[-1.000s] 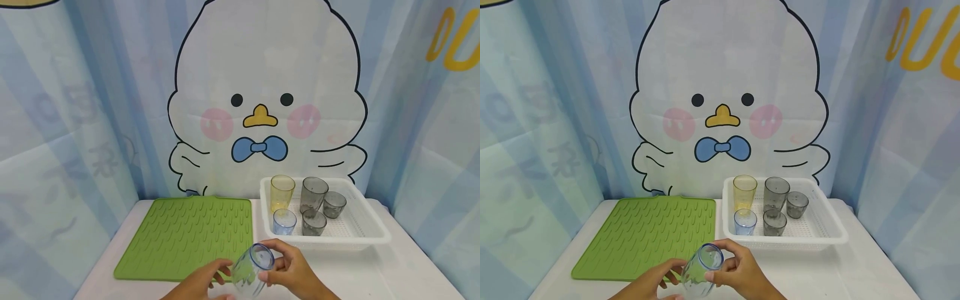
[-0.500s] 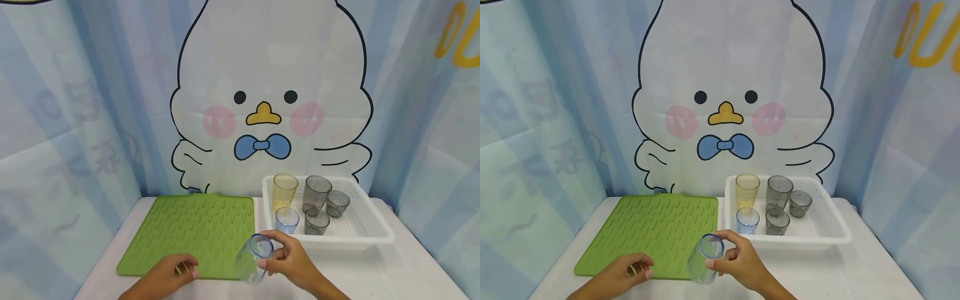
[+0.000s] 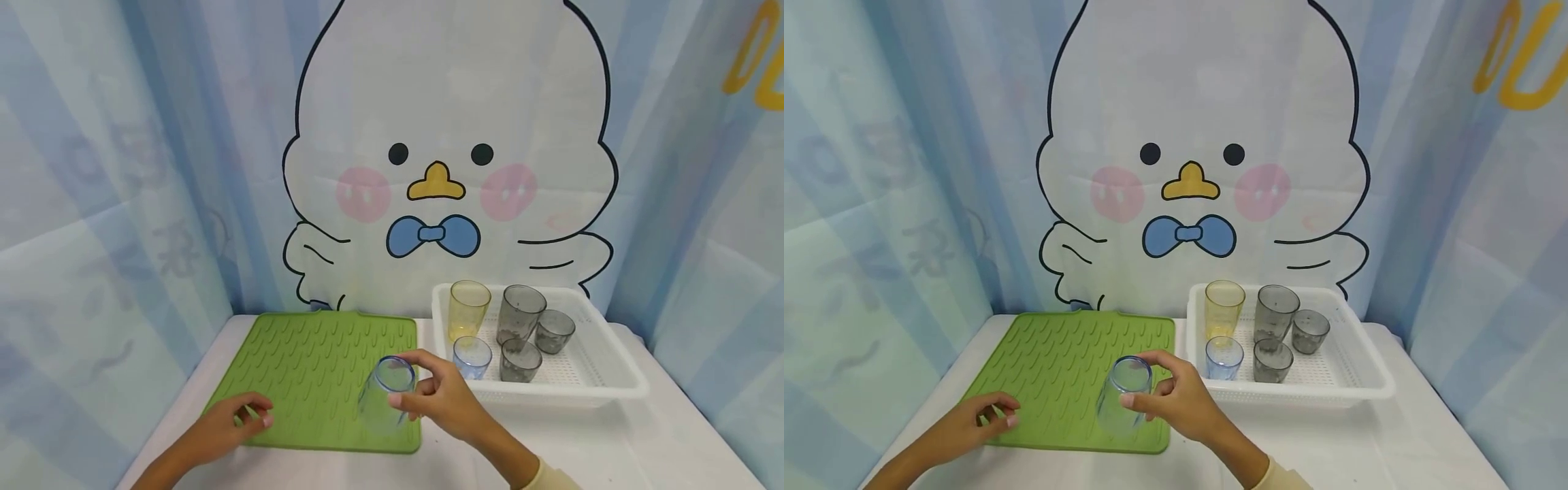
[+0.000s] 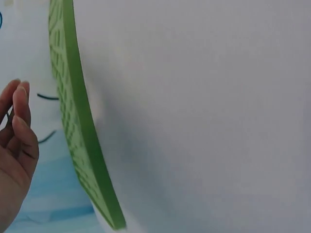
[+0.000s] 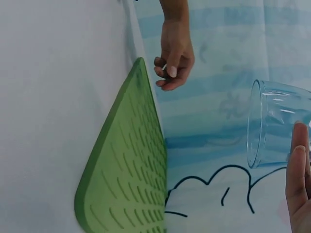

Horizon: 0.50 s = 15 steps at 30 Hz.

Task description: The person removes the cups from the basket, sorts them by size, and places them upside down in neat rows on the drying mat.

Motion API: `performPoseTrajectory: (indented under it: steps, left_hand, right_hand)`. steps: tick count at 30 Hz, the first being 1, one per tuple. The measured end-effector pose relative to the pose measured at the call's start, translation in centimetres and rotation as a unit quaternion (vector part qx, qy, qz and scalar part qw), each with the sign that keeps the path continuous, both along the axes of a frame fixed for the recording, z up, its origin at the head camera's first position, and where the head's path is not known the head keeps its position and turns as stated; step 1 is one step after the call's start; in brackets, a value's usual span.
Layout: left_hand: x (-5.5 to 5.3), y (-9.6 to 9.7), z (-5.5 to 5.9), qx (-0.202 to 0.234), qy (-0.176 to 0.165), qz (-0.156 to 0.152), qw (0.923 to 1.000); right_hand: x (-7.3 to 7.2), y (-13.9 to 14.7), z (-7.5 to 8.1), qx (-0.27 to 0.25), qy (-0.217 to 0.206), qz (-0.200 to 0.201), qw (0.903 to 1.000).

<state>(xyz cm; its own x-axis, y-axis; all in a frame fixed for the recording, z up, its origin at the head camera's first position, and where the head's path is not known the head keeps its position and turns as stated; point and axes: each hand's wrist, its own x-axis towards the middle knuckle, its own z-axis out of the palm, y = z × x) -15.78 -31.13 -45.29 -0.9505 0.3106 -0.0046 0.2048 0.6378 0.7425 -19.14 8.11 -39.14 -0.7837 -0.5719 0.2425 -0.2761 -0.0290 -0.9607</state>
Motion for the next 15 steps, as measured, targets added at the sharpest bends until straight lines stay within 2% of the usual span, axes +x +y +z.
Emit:
performPoseTrajectory:
  steps: [9,13,15]
  left_hand:
    - [-0.3,-4.4,-1.3,-0.027,-0.008,0.028,0.9992]
    - [-0.2,-5.8,-1.7,-0.028,-0.017,0.042,0.9986]
    - [-0.2,-6.2,-1.8,-0.029,-0.013,0.038,0.9988]
  right_hand:
    - [-1.8,-3.7,1.4,0.020,0.008,0.001,0.9998]
    - [-2.9,-5.3,1.8,0.037,0.014,-0.005,0.9992]
    - [-3.5,-6.0,1.8,0.044,0.018,-0.009,0.9988]
